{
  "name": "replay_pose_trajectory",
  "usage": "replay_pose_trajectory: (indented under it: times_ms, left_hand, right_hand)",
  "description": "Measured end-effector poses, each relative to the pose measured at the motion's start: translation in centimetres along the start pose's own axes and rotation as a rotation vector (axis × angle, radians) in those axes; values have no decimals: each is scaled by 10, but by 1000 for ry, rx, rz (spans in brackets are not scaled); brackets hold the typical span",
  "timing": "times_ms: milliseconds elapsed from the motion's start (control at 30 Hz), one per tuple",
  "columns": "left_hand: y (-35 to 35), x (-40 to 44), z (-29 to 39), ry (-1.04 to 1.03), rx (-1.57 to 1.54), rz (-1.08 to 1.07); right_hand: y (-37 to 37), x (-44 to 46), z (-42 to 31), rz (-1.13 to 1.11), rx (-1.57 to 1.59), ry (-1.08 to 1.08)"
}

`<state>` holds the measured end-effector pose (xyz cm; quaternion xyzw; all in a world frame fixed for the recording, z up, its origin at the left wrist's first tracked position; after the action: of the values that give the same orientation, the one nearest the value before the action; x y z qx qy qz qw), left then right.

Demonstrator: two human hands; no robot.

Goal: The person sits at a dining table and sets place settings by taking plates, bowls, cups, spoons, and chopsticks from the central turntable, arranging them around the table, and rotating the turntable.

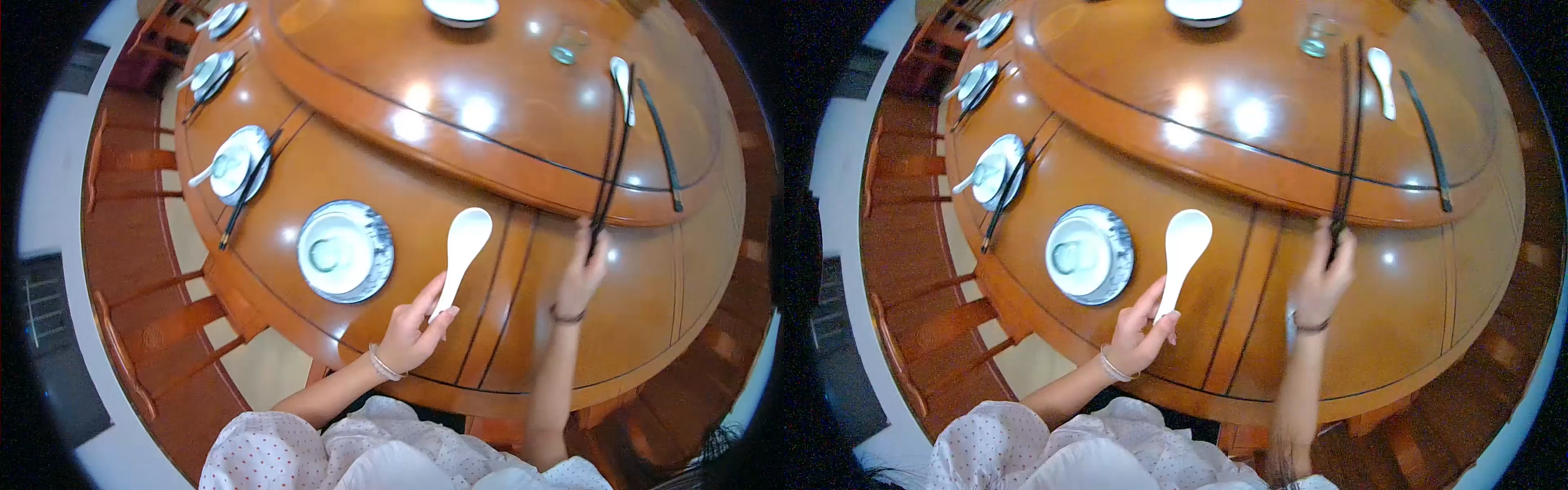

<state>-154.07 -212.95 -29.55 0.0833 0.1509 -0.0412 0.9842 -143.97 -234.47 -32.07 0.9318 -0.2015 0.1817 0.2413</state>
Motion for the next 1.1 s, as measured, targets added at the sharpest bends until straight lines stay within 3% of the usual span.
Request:
replay_pose_trajectory:
  times_ms: [67,133,200,300,367,400,433,467,500,667,967,1033,1100]
  left_hand:
    - [18,-14,-5,12,0,-5]
    - [29,-28,-15,-8,26,-11]
    - [36,-39,-20,-99,63,-3]
    - [46,-53,-28,-115,82,-69]
    - [59,-61,-30,-178,127,-100]
    - [68,-64,-32,-183,125,-92]
    - [79,-67,-33,-251,169,18]
    - [91,-73,-34,-319,216,130]
    - [103,-81,-45,-257,276,209]
    - [157,-77,-62,-58,316,532]
    - [172,-62,-56,-30,412,438]
    - [171,-59,-57,-54,434,445]
    - [173,-57,-56,-77,460,459]
  right_hand:
    - [-26,-55,-26,-196,20,-95]
    - [-47,-91,-68,-406,87,-340]
    - [-69,-142,-62,-389,298,-408]
    - [-87,-177,-79,-389,422,-388]
    - [-89,-182,-95,-552,284,-442]
    - [-91,-184,-102,-596,268,-369]
    - [-95,-197,-94,-597,331,-318]
    - [-98,-196,-100,-664,281,-462]
    - [-100,-196,-106,-729,229,-607]
    - [-115,-218,-107,-674,262,-610]
    - [-120,-221,-115,-658,321,-660]
    - [-120,-215,-125,-676,395,-804]
    - [-123,-218,-125,-684,411,-813]
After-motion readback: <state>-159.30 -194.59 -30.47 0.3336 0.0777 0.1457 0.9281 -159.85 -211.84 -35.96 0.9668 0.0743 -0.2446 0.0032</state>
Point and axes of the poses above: each hand's wrist, its own x-axis towards the middle knuckle, its own y-axis out of the back of the hand, z = x × y, the point moved 1 cm from there along x, towards the middle knuckle, and after that the axes turned 9 degrees about y, right-handed, at the moved point
